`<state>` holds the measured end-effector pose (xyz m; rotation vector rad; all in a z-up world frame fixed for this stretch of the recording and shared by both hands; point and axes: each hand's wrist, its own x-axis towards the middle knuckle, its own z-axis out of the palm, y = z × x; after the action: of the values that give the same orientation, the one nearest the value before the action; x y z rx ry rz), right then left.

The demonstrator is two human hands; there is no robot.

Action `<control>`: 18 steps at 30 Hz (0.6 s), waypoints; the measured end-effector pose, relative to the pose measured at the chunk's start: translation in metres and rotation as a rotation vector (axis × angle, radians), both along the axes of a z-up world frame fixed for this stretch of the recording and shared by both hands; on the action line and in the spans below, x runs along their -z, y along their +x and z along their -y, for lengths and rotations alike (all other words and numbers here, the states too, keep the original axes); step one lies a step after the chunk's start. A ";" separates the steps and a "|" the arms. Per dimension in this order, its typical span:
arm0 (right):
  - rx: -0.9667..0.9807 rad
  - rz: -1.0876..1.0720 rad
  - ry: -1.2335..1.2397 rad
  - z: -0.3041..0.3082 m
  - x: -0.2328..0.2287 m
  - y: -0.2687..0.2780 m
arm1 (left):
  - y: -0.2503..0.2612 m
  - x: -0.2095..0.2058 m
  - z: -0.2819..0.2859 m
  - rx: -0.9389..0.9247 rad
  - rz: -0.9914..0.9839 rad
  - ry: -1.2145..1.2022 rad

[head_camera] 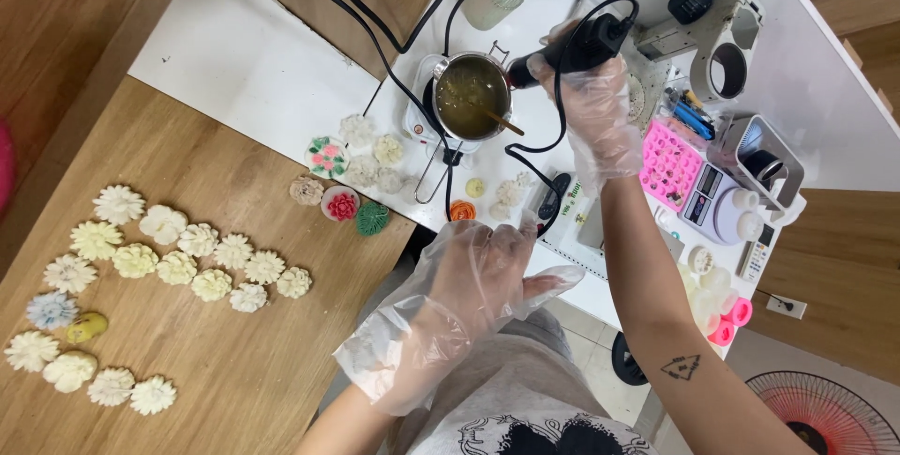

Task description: The person is melting wax in a pot using a heat gun and stirring it as part of a candle-making process.

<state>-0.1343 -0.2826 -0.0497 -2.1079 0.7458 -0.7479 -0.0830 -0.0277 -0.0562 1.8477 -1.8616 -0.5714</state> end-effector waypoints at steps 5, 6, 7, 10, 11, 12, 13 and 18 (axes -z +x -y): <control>0.055 -0.127 -0.005 -0.002 -0.002 -0.002 | 0.011 -0.015 -0.001 -0.040 -0.039 -0.029; 0.056 -0.124 -0.004 -0.001 -0.003 0.000 | 0.010 -0.015 -0.002 -0.039 -0.037 -0.028; 0.048 -0.127 -0.017 0.000 -0.004 0.002 | 0.009 -0.015 -0.003 -0.077 -0.004 -0.081; 0.033 -0.105 -0.053 -0.002 -0.005 0.010 | 0.006 -0.010 -0.004 -0.152 0.007 -0.187; 0.019 -0.080 -0.077 -0.002 -0.005 0.014 | 0.005 -0.008 -0.004 -0.193 -0.013 -0.241; 0.021 -0.076 -0.075 0.000 -0.002 0.017 | 0.006 -0.008 -0.003 -0.191 -0.009 -0.240; -0.007 -0.020 -0.057 0.001 0.001 0.018 | 0.007 -0.008 -0.003 -0.155 -0.027 -0.189; -0.070 0.118 0.008 0.020 0.022 0.018 | 0.004 0.000 -0.004 -0.192 -0.019 -0.255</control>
<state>-0.1167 -0.3022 -0.0720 -2.0526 0.6072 -0.8215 -0.0787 -0.0236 -0.0561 1.8153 -1.6351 -0.2702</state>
